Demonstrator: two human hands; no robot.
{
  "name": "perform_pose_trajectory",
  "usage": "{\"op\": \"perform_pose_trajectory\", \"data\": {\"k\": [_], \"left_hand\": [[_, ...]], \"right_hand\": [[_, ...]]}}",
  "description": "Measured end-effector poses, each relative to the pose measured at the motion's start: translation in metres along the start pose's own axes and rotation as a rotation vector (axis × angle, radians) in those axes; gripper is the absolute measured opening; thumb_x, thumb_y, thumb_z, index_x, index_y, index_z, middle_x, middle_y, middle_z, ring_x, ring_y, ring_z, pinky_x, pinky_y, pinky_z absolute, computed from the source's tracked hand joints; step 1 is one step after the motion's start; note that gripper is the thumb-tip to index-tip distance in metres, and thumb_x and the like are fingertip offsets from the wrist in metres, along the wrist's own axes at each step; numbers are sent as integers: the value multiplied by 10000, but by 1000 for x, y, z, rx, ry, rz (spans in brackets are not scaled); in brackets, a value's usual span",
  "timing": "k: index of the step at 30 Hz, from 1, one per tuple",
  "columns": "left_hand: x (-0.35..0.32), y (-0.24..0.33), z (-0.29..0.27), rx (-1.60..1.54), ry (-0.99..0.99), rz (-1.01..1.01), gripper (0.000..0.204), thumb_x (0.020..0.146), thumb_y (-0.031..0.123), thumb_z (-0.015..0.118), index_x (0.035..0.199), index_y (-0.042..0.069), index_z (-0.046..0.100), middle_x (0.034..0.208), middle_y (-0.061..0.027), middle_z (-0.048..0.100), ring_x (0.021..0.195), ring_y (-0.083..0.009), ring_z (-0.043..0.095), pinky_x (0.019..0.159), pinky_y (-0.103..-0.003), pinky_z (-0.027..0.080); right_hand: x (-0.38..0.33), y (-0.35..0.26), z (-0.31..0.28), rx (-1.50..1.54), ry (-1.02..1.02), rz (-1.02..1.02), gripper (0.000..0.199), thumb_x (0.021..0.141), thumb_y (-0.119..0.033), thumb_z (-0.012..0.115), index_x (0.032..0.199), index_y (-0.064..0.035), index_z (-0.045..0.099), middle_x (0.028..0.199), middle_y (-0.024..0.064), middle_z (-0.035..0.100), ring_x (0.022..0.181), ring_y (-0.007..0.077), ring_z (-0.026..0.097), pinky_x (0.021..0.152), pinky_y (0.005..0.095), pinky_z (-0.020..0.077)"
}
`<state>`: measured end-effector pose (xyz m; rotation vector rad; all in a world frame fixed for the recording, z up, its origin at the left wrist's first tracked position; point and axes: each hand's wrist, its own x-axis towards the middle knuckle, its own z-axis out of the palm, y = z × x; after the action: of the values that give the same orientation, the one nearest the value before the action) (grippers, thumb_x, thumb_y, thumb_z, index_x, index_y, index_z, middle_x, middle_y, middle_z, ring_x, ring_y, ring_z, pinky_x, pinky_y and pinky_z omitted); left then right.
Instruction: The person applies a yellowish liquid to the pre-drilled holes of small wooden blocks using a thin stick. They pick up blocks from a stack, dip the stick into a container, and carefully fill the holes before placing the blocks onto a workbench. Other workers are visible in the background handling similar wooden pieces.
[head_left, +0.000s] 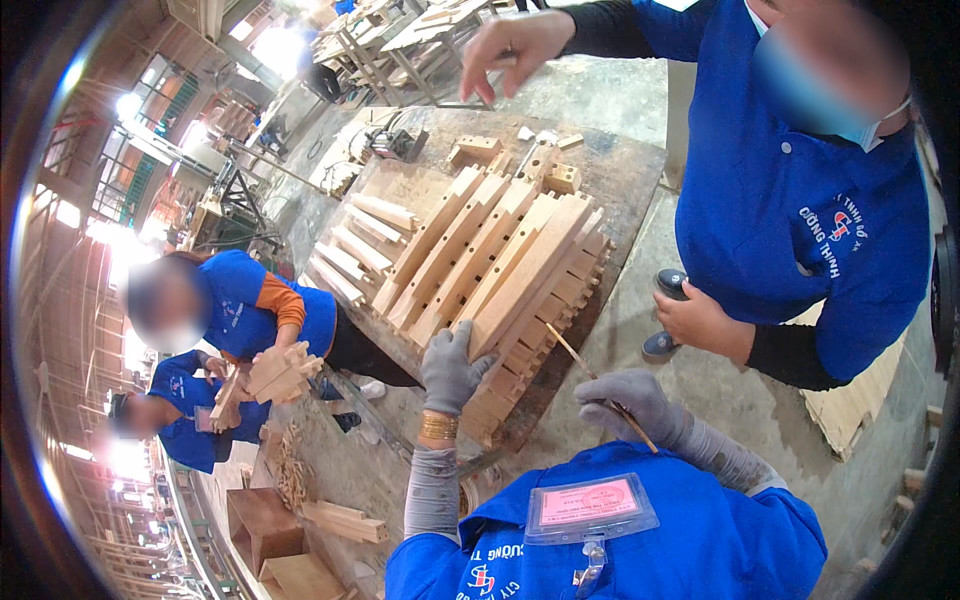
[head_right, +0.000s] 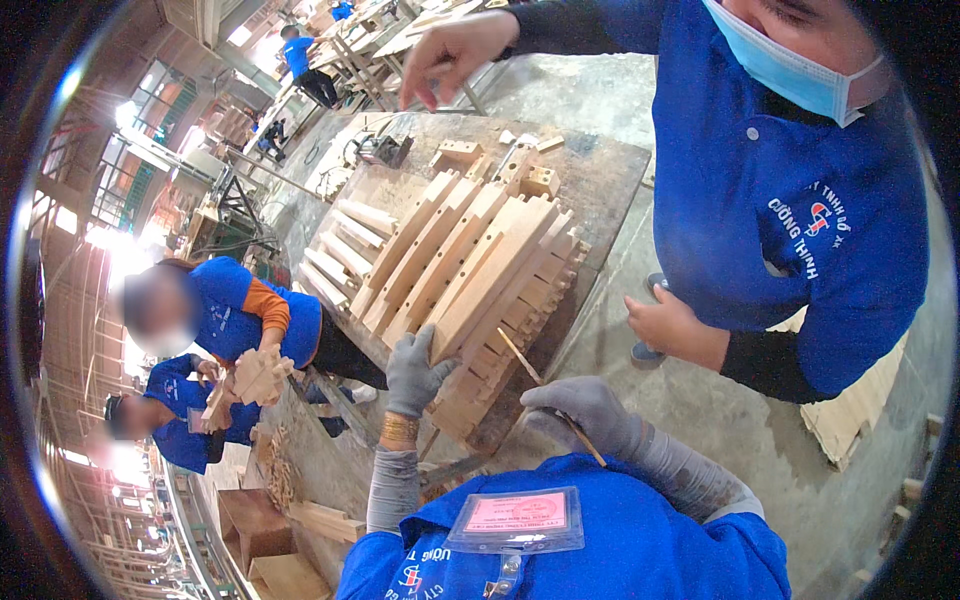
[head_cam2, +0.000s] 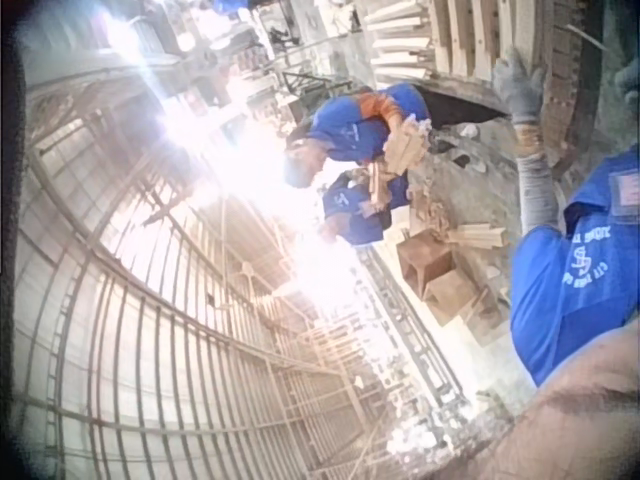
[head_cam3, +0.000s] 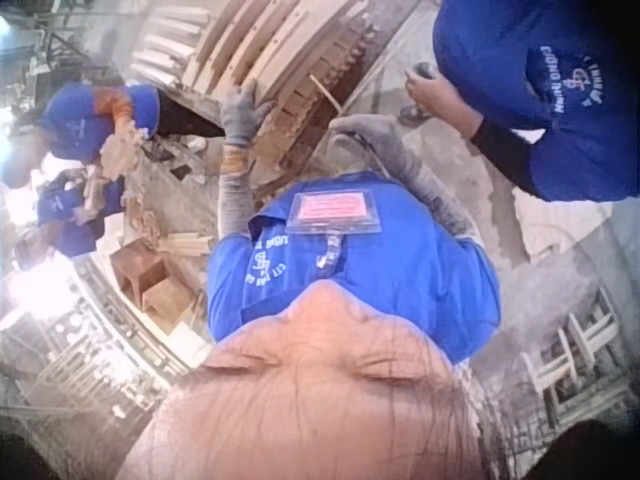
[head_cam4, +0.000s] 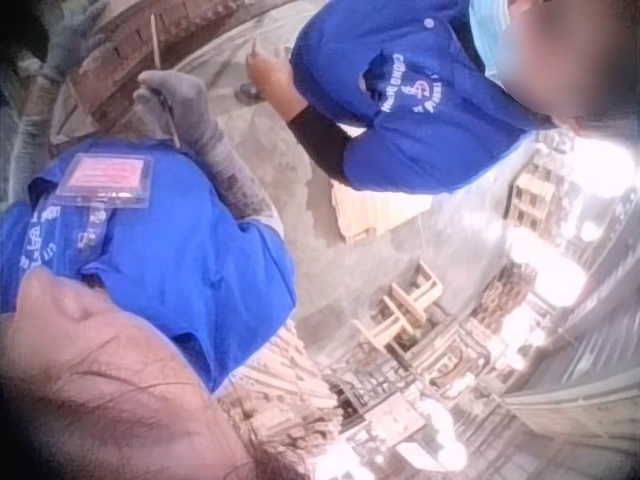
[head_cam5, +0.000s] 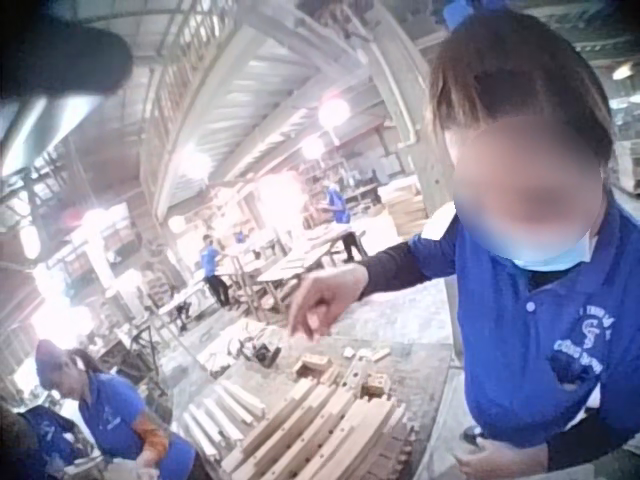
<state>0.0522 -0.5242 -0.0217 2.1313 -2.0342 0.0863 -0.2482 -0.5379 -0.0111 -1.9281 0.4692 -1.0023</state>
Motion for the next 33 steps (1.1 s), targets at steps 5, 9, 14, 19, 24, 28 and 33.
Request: {"op": "perform_pose_trajectory", "data": {"k": [5,9,14,19,24,28,33], "left_hand": [[4,9,5,48,-116,39,819,633,341,773,1314,94,389,914,-131,523,881,-318,537,749,-420,441],[33,28,8,-106,-77,88,837,643,274,765,1366,191,351,927,-136,529,872,-314,563,726,-426,472],[48,42,14,-62,-171,67,818,659,230,749,1368,306,348,916,-145,538,848,-313,593,677,-431,505],[43,37,-7,-237,121,187,655,706,235,730,1297,147,462,998,-173,572,920,-326,589,800,-397,485],[6,-3,-49,-493,488,-104,381,755,156,708,1070,-29,602,935,-177,632,869,-278,621,774,-347,493],[-53,-48,-51,-627,589,-348,297,781,79,656,1051,-32,604,876,-78,640,789,-161,598,733,-293,482],[-104,-70,-28,-448,655,-408,240,820,42,616,1047,-32,600,853,-30,592,730,-99,520,677,-254,458]], "right_hand": [[-5,-5,2,25,38,18,223,781,-132,688,961,-19,620,833,151,656,719,290,655,628,344,513],[-5,-13,3,16,43,6,218,784,-129,689,960,-19,622,819,145,656,716,276,658,625,333,512],[-8,-23,4,31,36,22,224,786,-134,693,965,-19,624,801,138,657,703,266,659,618,331,511],[-6,-30,-1,6,22,6,222,784,-133,696,962,-20,626,806,134,658,706,268,659,627,331,512],[-11,-30,-2,8,17,53,238,779,-156,703,961,-23,628,830,143,660,726,274,661,635,333,514],[-12,-29,3,4,-21,58,245,780,-170,703,972,-34,632,861,152,663,752,284,662,648,336,517],[-10,-20,14,5,-58,-20,248,784,-166,697,991,-48,630,854,159,660,758,288,662,648,340,517]]}}
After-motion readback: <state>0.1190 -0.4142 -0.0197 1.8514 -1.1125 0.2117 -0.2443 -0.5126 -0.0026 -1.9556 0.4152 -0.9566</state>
